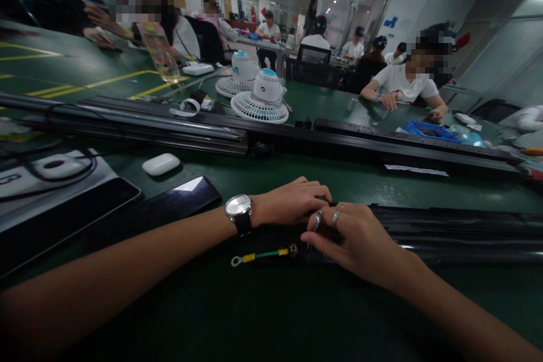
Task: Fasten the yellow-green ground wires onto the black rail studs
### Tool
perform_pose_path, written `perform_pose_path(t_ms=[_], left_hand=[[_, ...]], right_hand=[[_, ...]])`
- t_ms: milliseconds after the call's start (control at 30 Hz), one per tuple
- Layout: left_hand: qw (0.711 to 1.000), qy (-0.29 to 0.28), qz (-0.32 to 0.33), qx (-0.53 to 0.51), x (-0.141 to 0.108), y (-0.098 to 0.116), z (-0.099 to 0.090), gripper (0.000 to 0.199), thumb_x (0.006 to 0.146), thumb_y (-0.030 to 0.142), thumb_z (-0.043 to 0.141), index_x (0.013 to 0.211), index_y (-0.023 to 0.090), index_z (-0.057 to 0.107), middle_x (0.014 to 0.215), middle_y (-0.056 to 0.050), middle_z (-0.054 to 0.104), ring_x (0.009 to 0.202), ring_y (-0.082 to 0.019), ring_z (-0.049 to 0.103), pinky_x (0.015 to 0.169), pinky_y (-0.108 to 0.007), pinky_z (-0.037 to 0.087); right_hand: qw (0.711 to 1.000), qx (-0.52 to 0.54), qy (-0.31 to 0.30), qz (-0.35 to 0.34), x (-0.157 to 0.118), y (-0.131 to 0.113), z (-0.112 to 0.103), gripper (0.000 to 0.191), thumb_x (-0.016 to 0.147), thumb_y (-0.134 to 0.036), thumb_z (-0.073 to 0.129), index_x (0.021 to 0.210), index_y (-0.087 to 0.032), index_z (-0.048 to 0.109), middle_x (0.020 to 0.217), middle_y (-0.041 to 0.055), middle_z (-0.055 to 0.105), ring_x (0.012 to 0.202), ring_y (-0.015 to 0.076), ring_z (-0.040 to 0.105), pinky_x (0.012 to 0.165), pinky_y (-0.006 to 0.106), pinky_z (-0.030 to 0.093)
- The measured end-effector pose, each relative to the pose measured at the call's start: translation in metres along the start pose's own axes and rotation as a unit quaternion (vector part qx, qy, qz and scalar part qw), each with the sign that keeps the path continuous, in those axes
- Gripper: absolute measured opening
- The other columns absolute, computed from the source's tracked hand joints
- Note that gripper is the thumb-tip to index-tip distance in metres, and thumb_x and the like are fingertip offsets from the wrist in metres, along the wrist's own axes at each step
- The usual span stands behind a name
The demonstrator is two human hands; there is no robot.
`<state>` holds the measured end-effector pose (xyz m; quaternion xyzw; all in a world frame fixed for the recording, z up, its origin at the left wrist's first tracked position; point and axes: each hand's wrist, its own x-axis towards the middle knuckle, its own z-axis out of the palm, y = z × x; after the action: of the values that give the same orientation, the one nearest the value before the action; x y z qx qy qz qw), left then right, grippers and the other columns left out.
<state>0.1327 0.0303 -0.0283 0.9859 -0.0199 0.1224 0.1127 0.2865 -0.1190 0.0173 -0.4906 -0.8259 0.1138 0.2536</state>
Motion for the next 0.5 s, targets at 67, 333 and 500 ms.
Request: perform_pose_path(t_ms=[67,333,500], left_hand=[[1.0,0.002,0.0,0.0,0.0,0.0004,-0.0008,0.013,0.096,0.025,0.066,0.109,0.023,0.068,0.123,-0.005,0.064,0.107,-0.022,0.059,0.08,-0.035,0.036],[1.0,0.008,-0.006,-0.027,0.0001,0.0019,-0.0043,0.012,0.094,0.02,0.067,0.105,0.024,0.07,0.122,-0.003,0.064,0.107,-0.022,0.06,0.08,-0.035,0.035],[0.999,0.008,-0.014,-0.046,0.0002,0.0024,-0.0051,0.009,0.092,0.02,0.069,0.1,0.023,0.07,0.122,-0.002,0.064,0.108,-0.022,0.059,0.085,-0.037,0.033]], right_hand=[[1.0,0.003,-0.006,0.004,0.0,0.0001,-0.0008,0.016,0.098,-0.033,0.064,0.093,-0.019,0.07,0.081,0.0028,0.073,0.069,0.0159,0.068,0.064,0.027,0.048],[0.997,0.009,-0.071,0.039,0.0032,-0.007,-0.0047,0.009,0.096,-0.027,0.066,0.091,-0.02,0.067,0.074,-0.0011,0.069,0.06,0.0126,0.061,0.059,0.025,0.043],[0.994,0.014,-0.099,0.052,0.0051,-0.0092,-0.0069,0.006,0.097,-0.024,0.064,0.093,-0.021,0.068,0.071,-0.0036,0.065,0.058,0.0115,0.059,0.057,0.024,0.042]])
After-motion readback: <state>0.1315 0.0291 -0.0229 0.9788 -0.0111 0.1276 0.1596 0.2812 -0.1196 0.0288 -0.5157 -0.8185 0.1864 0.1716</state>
